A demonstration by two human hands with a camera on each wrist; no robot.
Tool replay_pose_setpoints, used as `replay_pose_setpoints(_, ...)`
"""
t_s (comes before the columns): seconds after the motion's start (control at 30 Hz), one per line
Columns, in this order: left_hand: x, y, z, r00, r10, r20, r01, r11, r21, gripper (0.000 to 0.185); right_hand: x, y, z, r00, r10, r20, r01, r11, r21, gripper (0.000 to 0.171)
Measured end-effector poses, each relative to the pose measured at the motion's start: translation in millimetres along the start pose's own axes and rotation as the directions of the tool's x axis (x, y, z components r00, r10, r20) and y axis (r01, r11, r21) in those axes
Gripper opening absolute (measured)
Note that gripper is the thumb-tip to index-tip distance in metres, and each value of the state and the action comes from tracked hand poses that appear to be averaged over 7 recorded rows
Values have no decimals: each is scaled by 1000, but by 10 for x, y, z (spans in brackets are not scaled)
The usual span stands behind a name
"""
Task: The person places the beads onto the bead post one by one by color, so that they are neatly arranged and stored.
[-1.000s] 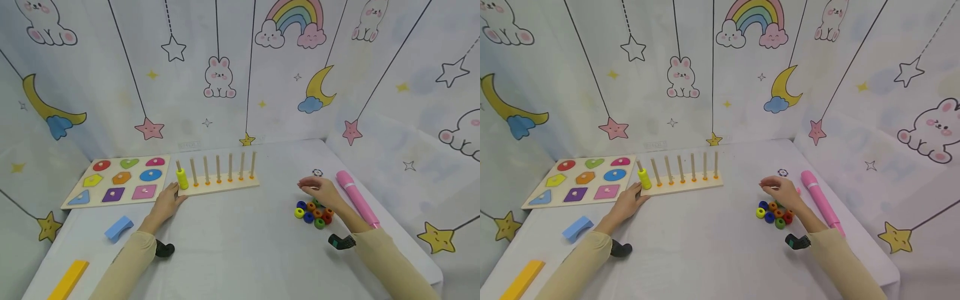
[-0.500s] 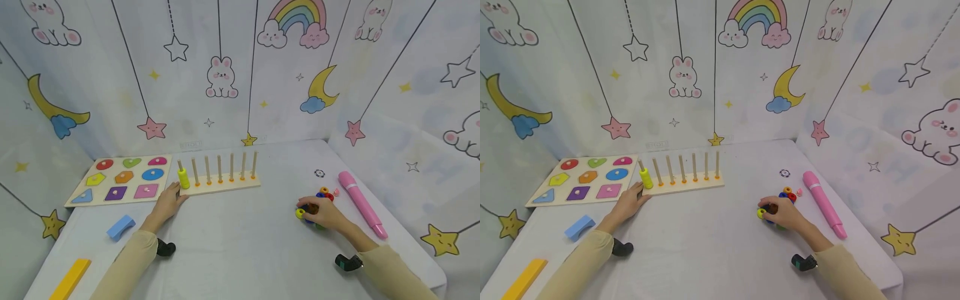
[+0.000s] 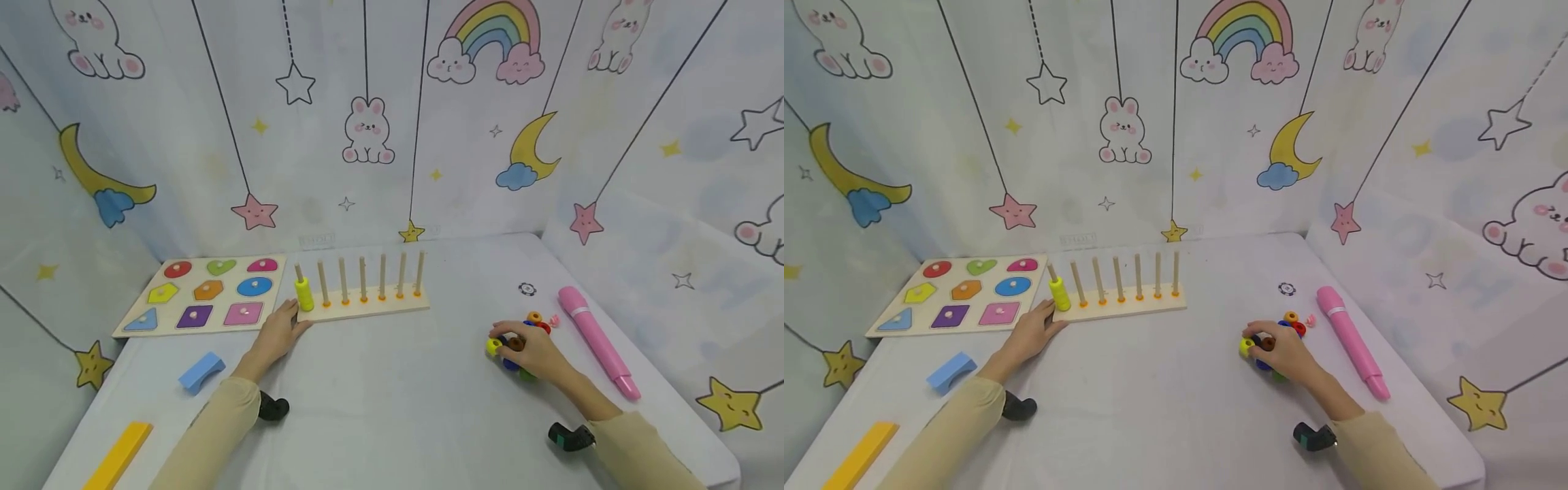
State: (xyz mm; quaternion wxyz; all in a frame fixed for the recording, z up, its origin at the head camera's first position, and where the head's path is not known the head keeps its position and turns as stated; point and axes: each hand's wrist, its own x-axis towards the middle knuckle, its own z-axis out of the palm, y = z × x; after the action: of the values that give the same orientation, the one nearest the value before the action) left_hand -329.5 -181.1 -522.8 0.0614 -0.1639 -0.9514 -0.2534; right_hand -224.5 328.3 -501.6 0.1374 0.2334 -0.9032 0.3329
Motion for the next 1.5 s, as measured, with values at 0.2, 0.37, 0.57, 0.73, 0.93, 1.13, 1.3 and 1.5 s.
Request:
replay_pose_setpoints(0.2, -82, -45, -48, 999, -41, 19, 41, 999, -5, 64, 343, -306, 32, 999, 31, 20, -34, 981, 190, 28)
replay_pose_setpoints(0.37, -122, -65, -83, 999, -42, 16, 42, 999, -16, 64, 767, -733, 94, 1000, -20, -7, 21, 974, 225, 27)
replay_pose_setpoints(0.57, 35, 26, -80, 1000, -17, 20, 17, 1000, -20, 63, 1381, -906, 251, 993, -107, -57, 116, 977, 181, 27)
replay_pose_setpoints(0.73, 94, 36, -90, 999, -22, 35, 22, 1000, -10, 64, 1867, -1249, 506, 983, -168, -76, 181, 962, 207, 25)
replay_pose_setpoints(0.93, 38, -22, -83, 999, -32, 14, 32, 999, -16, 63, 2305, -1667, 957, 971, -233, -46, 237, 933, 271, 25)
replay_pose_setpoints(1.13, 15, -13, -82, 998, -44, 33, 45, 998, -42, 64, 2596, -1921, 1315, 959, -283, -21, 279, 926, 253, 27)
replay_pose_setpoints(1.3, -21, 5, -70, 999, -49, 23, 51, 997, -56, 61, 2763, -2081, 1520, 955, -298, 0, 290, 929, 230, 32)
replay_pose_setpoints(1.5, -31, 9, -77, 1000, -21, -9, 20, 997, -79, 58, 2880, -2173, 1666, 964, -253, 77, 237, 956, 172, 30)
